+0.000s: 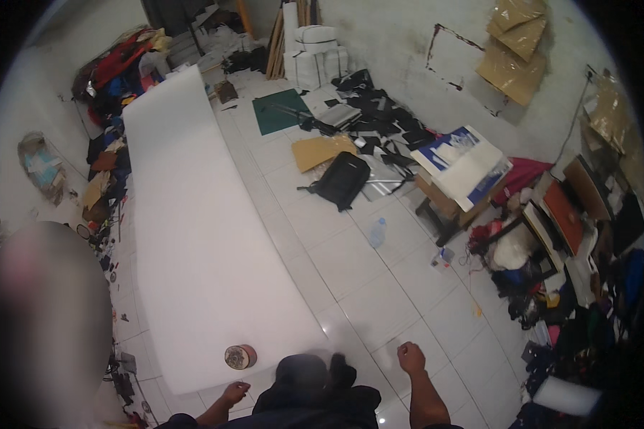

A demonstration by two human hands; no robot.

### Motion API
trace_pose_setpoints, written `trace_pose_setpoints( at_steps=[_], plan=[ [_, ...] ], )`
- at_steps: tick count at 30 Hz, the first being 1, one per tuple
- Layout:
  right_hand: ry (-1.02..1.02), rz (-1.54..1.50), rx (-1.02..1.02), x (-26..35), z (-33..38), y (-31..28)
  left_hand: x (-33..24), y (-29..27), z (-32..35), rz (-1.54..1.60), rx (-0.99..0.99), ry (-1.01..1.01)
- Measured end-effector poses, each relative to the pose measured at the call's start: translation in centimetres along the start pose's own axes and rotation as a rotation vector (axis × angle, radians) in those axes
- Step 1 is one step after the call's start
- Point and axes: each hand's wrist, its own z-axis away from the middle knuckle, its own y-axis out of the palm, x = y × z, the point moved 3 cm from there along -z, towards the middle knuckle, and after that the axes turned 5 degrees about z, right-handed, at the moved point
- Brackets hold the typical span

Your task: The person cuts a large white foam sheet into smaller rectangular pieces using scissors. They repeatedly position the sheet, cut along straight lines, and fold the cut sections to stack them.

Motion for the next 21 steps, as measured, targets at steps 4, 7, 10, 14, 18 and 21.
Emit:
trace_pose_setpoints(
  at_steps=[4, 7, 10, 14, 18, 21],
  plan=[
    [0.035, -0.018, 0.105, 3.0, -11.0, -3.5, -1.7, 2.3, -1.6, -0.188, 0.139, -0.116],
    [0.028, 0.001, 0.169, 5.3, -19.3, -3.6, -3.0, 1.4, -5.7, -0.082, 0.102, -0.387],
    [0.045, -0.121, 0.137, 6.9, -25.9, -2.1, -8.9, 0.6, -12.7, -0.692, 0.263, -0.075],
    [0.333, -0.213, 0.244, 1.9, -30.1, -2.5, -32.6, -0.1, -23.3, -0.472, 0.236, 0.024],
    [0.606, -0.18, 0.499, 3.7, -33.4, -0.9, -56.7, -9.0, -27.7, 0.117, -0.169, 0.385],
    [0.496, -0.105, 0.703, 3.4, -38.8, 0.5, -69.7, -14.2, -30.8, 0.264, -0.221, 0.475]
  ],
)
